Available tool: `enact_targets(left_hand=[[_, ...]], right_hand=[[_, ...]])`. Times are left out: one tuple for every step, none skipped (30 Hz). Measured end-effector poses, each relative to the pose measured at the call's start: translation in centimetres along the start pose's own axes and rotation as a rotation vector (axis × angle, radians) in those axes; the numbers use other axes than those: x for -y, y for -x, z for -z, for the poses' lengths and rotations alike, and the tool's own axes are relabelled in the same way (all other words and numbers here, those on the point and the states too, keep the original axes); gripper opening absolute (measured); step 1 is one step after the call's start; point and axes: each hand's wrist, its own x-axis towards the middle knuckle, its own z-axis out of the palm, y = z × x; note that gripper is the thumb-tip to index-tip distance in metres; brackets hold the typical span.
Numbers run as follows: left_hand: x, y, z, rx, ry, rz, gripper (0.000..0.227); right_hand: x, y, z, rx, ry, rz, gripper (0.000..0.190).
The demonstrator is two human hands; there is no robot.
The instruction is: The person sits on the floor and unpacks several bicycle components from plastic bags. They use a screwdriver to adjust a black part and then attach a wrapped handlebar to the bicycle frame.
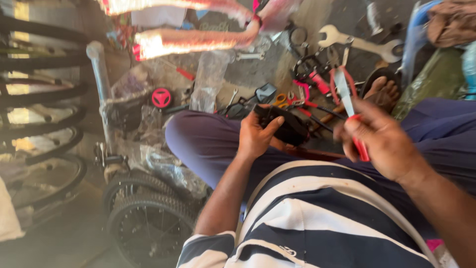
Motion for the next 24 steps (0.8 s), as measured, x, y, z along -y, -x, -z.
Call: enact_targets(left_hand=[[0.1,0.3,0.0,-0.017,-0.122,0.016,0.029],[0.0,0.4,0.1,-0.005,-0.144,0.017,0.029],[0.0,0.4,0.1,0.008,-0.166,0.018,0.029],[0.0,0.3,0.2,0.024,-0.186,0.015,0.030],[0.0,0.2,0.2,0.019,-0.153,0.028,0.032],[0.2,0.1,0.1,0.015,-0.119,0.040,0.034],[0.5,0.0,0.0,0.010,-0.085,0.053,0.036],[0.8,-0.2,0.1,0.030,-0.081,0.021,0.038],[1.1,-0.2,0.1,0.050,-0.076,-0.011,0.040],[1.5,-0.3,0.1,0.069,-0.071,-0.043,0.042],[1.8,-0.4,0.2,0.072,0.019,-0.045,0.042],[2.1,-0.6,0.3,0.075,0.109,-0.049,0.043],[2.2,-0.7,0.4,0.078,0.198,-0.054,0.044],[2.2,-1.0,0.6,0.084,0.284,-0.023,0.043],[2.0,-1.2,0.9,0.091,0.370,0.008,0.042],[1.7,-1.2,1.3,0.092,0.454,0.038,0.042],[1.4,-1.2,1.5,0.095,0.541,0.075,0.042],[0.9,-1.2,1.8,0.098,0.626,0.106,0.043],[0.4,-1.3,1.9,0.101,0.710,0.137,0.045],[-0.1,-1.1,1.9,0.107,0.739,0.140,0.045],[-0.5,-1.1,1.8,0.114,0.768,0.143,0.046],[-0.8,-1.1,1.6,0.120,0.798,0.148,0.047],[-1.0,-1.2,1.4,0.109,0.845,0.122,0.047],[-1.2,-1.2,1.2,0.098,0.891,0.099,0.049]], right_hand=[[-0.3,0.3,-0.4,0.037,0.278,-0.019,0.044],[-0.4,0.4,-0.9,0.071,0.554,-0.031,0.046],[-0.3,0.8,-1.4,0.050,0.698,0.150,0.044],[0.0,1.4,-1.9,0.024,0.840,0.335,0.043],[0.3,1.7,-2.4,-0.003,0.977,0.524,0.042],[0.6,1.8,-2.8,-0.008,1.034,0.541,0.040],[0.9,1.7,-3.1,-0.012,1.091,0.559,0.038],[1.1,1.6,-3.5,-0.018,1.147,0.580,0.037],[1.2,1.4,-3.8,-0.036,1.127,0.580,0.038],[1.1,1.1,-4.0,-0.051,1.107,0.580,0.040],[1.0,0.8,-4.0,-0.067,1.088,0.580,0.042],[0.9,0.4,-3.9,-0.101,1.047,0.541,0.040],[0.7,-0.2,-3.9,-0.134,1.006,0.503,0.039],[0.4,-0.9,-3.8,-0.169,0.966,0.468,0.039],[0.1,-1.8,-3.8,-0.179,0.954,0.465,0.039],[-0.2,-2.8,-3.7,-0.184,0.942,0.466,0.040],[-0.6,-3.6,-3.7,-0.188,0.929,0.466,0.042],[-0.9,-4.7,-3.8,-0.164,0.897,0.353,0.047],[-1.3,-5.8,-3.9,-0.140,0.862,0.240,0.052],[-1.8,-6.5,-4.0,-0.114,0.827,0.123,0.057],[-2.4,-7.0,-4.0,-0.088,0.827,0.106,0.058],[-2.9,-7.3,-4.0,-0.061,0.827,0.086,0.060],[-3.5,-7.7,-4.0,-0.034,0.827,0.066,0.061],[-4.1,-7.7,-4.0,-0.038,0.826,0.092,0.062]])
